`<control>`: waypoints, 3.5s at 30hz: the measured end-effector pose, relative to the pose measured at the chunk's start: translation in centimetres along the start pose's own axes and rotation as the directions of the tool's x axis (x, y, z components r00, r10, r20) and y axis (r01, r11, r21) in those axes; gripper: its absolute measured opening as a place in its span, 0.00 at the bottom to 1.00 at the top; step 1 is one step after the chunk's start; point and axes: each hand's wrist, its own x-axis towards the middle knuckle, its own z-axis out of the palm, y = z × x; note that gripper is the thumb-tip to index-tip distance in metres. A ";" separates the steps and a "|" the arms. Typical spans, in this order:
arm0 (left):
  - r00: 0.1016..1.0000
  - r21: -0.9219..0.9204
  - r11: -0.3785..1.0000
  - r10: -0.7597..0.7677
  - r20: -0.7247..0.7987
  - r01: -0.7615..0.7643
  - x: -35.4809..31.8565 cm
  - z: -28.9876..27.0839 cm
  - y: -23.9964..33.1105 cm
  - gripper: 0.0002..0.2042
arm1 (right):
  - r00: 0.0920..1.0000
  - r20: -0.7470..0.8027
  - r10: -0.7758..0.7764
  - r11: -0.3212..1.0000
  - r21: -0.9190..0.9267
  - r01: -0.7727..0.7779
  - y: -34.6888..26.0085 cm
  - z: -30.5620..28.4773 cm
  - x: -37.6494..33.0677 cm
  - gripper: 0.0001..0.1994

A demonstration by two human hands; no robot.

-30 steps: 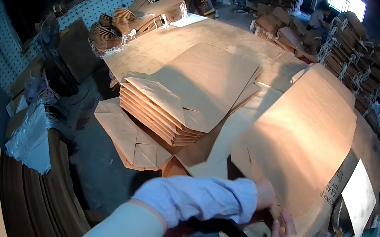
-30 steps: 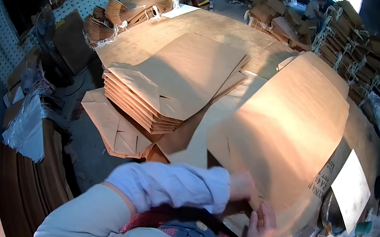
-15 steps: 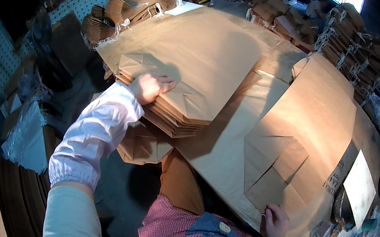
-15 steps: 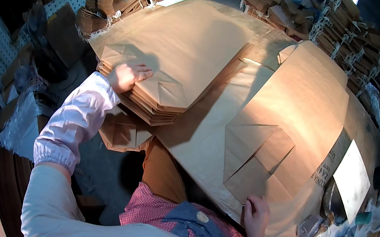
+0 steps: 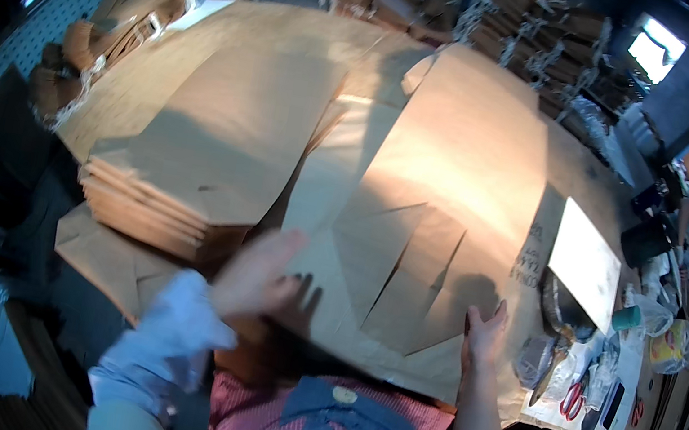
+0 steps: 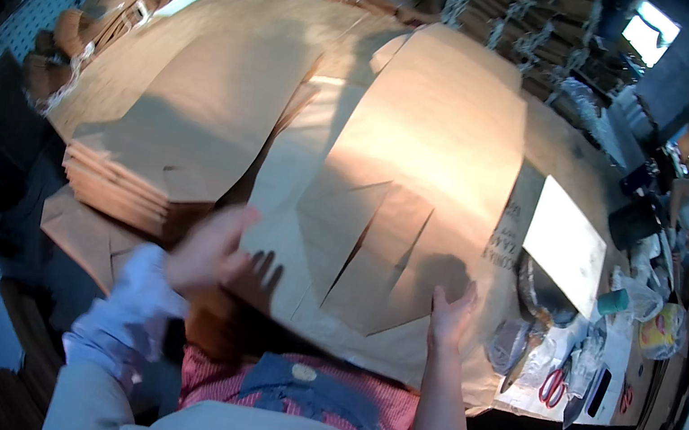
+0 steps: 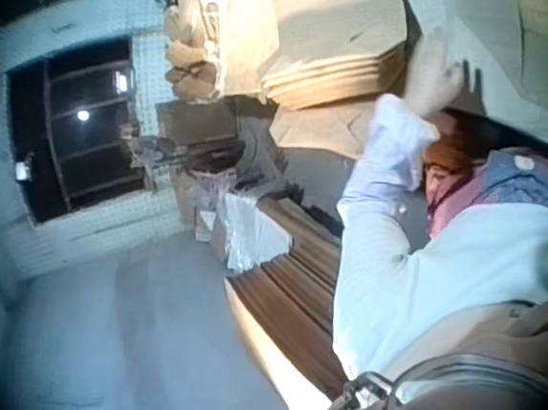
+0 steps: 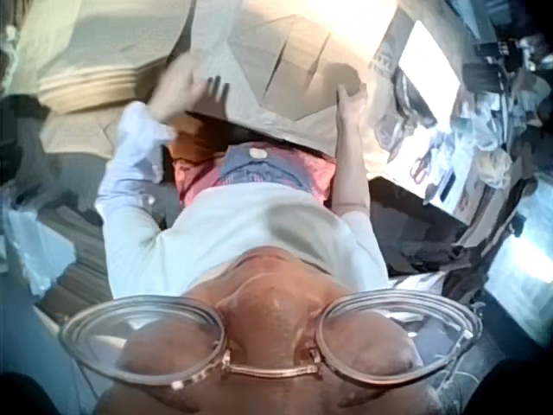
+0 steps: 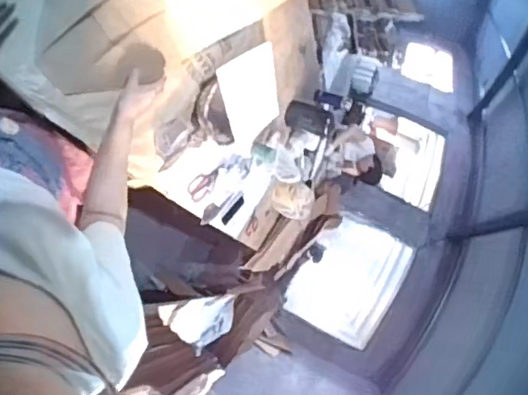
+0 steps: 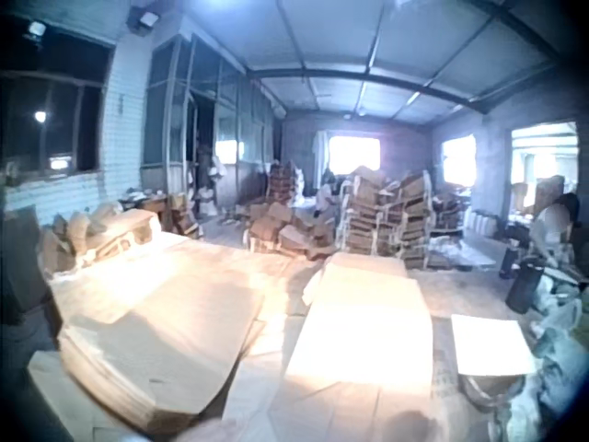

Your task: The person assembles flat paper bags by folding the bottom flaps and applying glue with a brush to secure them. The person repeatedly picks up flat bags, folds the bottom, applies glue, and stacks the finished bags.

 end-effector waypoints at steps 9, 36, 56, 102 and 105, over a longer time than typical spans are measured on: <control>0.824 -0.443 0.810 -0.517 -0.229 0.385 12.3 14.5 -12.0 0.23 | 0.922 0.290 0.256 0.933 0.177 -0.315 -0.9 -0.1 5.3 0.23; 0.949 0.436 0.854 -0.317 0.006 0.282 12.8 13.0 -4.3 0.36 | 0.948 -0.012 0.317 0.513 0.843 -0.161 -13.1 10.4 18.0 0.18; 0.954 0.445 0.850 -0.296 -0.041 0.283 13.2 14.0 -4.5 0.36 | 0.585 -0.108 0.804 0.528 0.582 -0.618 -17.6 15.4 25.0 0.16; 0.952 0.322 0.897 -0.268 -0.146 0.302 12.9 14.8 -5.9 0.35 | 0.704 0.599 0.381 0.741 0.257 -0.620 -18.7 11.8 24.7 0.21; 0.953 0.315 0.901 -0.263 -0.150 0.298 12.9 14.6 -6.0 0.35 | 0.679 0.577 0.454 0.606 0.358 -0.710 -17.4 13.1 23.2 0.17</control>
